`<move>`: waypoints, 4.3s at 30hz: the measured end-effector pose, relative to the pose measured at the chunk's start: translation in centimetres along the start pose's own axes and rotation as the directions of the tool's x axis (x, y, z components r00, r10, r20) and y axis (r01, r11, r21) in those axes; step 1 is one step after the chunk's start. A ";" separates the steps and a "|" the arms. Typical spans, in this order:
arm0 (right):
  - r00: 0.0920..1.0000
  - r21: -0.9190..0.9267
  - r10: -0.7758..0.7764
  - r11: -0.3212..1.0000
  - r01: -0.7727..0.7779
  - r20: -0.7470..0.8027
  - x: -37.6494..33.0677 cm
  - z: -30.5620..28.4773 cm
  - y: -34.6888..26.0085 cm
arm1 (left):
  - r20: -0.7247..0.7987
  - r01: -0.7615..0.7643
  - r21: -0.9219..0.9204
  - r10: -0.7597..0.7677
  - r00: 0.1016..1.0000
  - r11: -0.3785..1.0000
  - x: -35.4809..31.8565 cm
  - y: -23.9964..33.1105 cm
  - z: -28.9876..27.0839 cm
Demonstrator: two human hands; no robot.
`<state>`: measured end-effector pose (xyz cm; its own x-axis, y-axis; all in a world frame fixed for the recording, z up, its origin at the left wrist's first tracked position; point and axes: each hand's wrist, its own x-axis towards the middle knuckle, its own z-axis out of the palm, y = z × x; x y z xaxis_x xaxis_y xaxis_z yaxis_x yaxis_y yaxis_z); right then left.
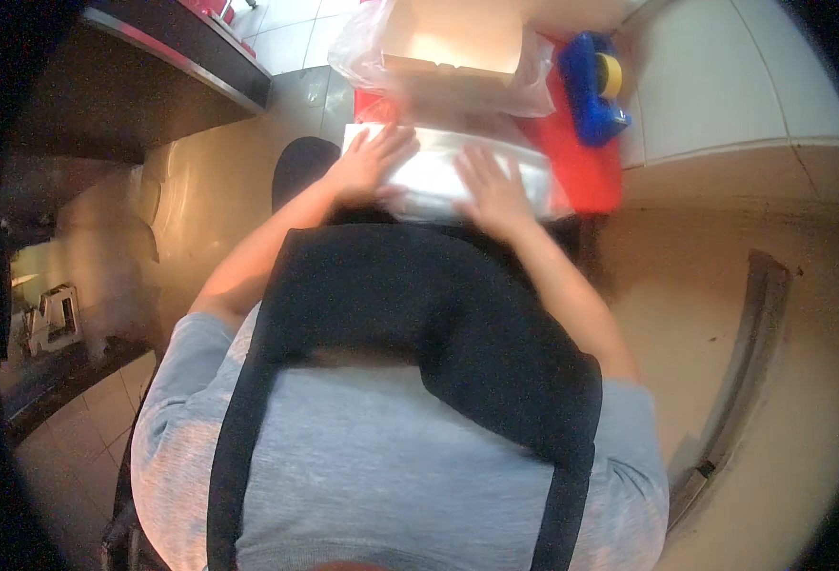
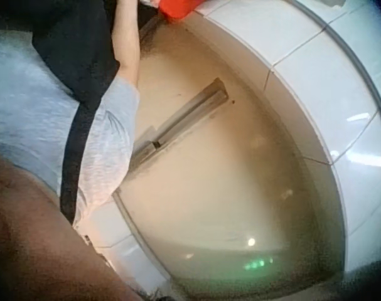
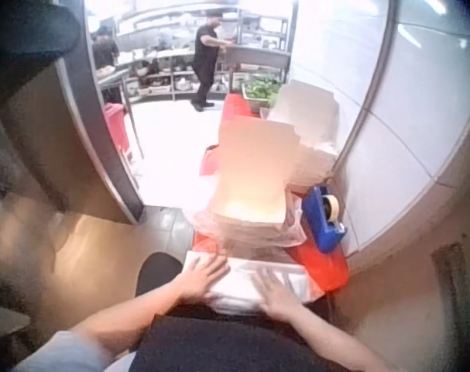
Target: The person lines cardboard takeout boxes with plastic bags by hand and stacks them.
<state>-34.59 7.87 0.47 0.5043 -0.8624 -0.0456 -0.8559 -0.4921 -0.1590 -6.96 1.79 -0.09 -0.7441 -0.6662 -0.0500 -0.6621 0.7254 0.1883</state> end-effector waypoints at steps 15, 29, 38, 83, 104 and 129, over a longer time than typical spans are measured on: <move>0.861 0.365 0.393 0.891 -0.270 -0.322 5.8 -0.3 5.9 | -0.345 0.143 -0.232 -0.218 0.913 0.962 4.1 -4.1 -1.5; 0.753 0.553 0.346 0.833 0.030 -0.560 -1.3 -0.6 8.3 | -0.496 -0.040 -0.570 -0.305 0.813 0.821 2.3 -2.9 -5.5; 0.514 0.855 0.737 0.518 -0.012 -0.439 0.4 -9.7 5.4 | -0.189 -0.112 -0.981 -0.659 0.728 0.159 1.0 0.3 -3.9; 0.672 0.471 0.334 0.882 0.025 -0.661 11.7 -19.0 14.4 | -0.541 0.130 -0.354 -0.316 0.779 0.926 14.2 -11.9 -22.8; 0.759 -0.185 -0.061 0.979 -0.080 -0.649 9.1 -8.3 5.7 | 0.127 0.224 -0.967 -0.536 0.835 0.119 8.6 -11.1 -9.0; 0.993 0.142 0.114 0.984 -0.108 -0.034 13.2 -2.8 3.7 | -0.114 0.013 -0.982 -0.651 0.751 0.187 9.0 -9.6 -7.2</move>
<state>-31.43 -5.63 2.06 0.3994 -0.9163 -0.0294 -0.8802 -0.3743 -0.2919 -6.63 -12.42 4.68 -0.1174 -0.9919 -0.0481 -0.0460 -0.0429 0.9980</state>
